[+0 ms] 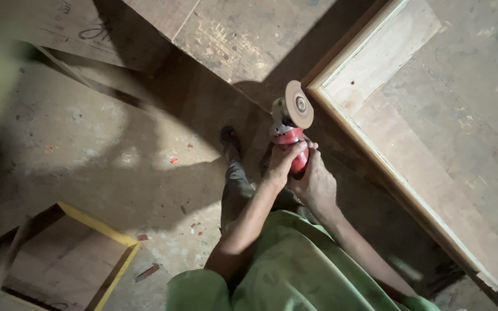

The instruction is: The person uses a handheld angle grinder with a sanding disc to smooth the edges and surfaces of a wooden frame. They move the tool along the frame's perimeter, then walk to another area and lift a wooden panel.

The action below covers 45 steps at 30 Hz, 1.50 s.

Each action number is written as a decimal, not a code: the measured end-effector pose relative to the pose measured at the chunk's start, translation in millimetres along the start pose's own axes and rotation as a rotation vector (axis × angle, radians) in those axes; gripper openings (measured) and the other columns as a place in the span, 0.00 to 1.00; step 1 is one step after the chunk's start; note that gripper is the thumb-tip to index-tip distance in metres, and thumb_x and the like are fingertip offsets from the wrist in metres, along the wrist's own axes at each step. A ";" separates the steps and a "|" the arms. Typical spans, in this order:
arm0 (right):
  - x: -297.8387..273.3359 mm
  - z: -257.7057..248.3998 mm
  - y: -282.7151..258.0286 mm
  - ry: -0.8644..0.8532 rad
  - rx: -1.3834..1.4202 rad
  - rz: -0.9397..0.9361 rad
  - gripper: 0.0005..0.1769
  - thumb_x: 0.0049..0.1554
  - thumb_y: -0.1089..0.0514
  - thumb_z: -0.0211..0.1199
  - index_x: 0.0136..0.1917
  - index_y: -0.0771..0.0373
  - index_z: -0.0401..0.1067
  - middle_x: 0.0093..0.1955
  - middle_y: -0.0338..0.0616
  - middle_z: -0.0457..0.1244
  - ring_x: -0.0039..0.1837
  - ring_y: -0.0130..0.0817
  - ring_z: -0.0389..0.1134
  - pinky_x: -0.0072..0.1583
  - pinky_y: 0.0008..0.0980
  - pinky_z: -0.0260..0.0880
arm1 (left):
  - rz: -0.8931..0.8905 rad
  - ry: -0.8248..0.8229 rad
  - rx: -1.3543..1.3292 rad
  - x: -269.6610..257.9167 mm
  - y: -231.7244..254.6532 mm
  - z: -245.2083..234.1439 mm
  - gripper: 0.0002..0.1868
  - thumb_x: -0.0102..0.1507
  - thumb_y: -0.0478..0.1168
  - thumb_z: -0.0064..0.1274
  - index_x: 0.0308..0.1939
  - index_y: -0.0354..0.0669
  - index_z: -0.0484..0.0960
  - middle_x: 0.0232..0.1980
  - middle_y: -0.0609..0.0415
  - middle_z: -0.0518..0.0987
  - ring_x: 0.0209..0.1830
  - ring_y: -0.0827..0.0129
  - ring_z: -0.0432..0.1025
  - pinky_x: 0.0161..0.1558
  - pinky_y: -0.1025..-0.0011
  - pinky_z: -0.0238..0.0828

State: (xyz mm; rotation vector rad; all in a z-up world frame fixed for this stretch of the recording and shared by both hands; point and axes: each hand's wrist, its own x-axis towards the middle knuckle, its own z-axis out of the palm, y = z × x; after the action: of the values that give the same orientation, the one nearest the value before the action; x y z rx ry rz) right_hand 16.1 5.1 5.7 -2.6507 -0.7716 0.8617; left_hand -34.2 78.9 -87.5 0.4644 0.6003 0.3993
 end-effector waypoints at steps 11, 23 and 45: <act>-2.9 7.8 -0.5 0.079 -0.047 -0.026 0.47 0.48 0.49 0.69 0.75 0.66 0.53 0.64 0.60 0.65 0.54 0.58 0.72 0.49 0.51 0.74 | -0.031 -0.074 -0.090 0.0 6.3 -3.6 0.13 0.62 0.37 0.59 0.48 0.36 0.77 0.43 0.50 0.82 0.49 0.62 0.79 0.60 0.60 0.75; -10.6 -16.3 1.4 -0.065 0.130 -0.031 0.48 0.43 0.52 0.72 0.71 0.67 0.56 0.51 0.66 0.68 0.52 0.64 0.71 0.49 0.54 0.71 | -0.039 0.166 0.154 -18.2 9.5 17.9 0.16 0.59 0.41 0.62 0.46 0.36 0.81 0.43 0.51 0.84 0.46 0.68 0.78 0.53 0.68 0.74; -48.8 -78.1 64.7 0.136 0.798 -0.218 0.39 0.46 0.60 0.72 0.69 0.65 0.61 0.60 0.42 0.65 0.60 0.32 0.67 0.62 0.33 0.68 | 0.293 -0.155 0.694 -60.7 8.3 114.8 0.40 0.63 0.55 0.63 0.68 0.34 0.66 0.58 0.48 0.78 0.57 0.66 0.75 0.57 0.69 0.74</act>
State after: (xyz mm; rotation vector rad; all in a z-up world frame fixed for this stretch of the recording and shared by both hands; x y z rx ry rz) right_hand 56.2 -81.1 66.1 -1.8600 -0.5179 0.7193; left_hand -11.1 22.3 27.5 1.2468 0.5095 0.4219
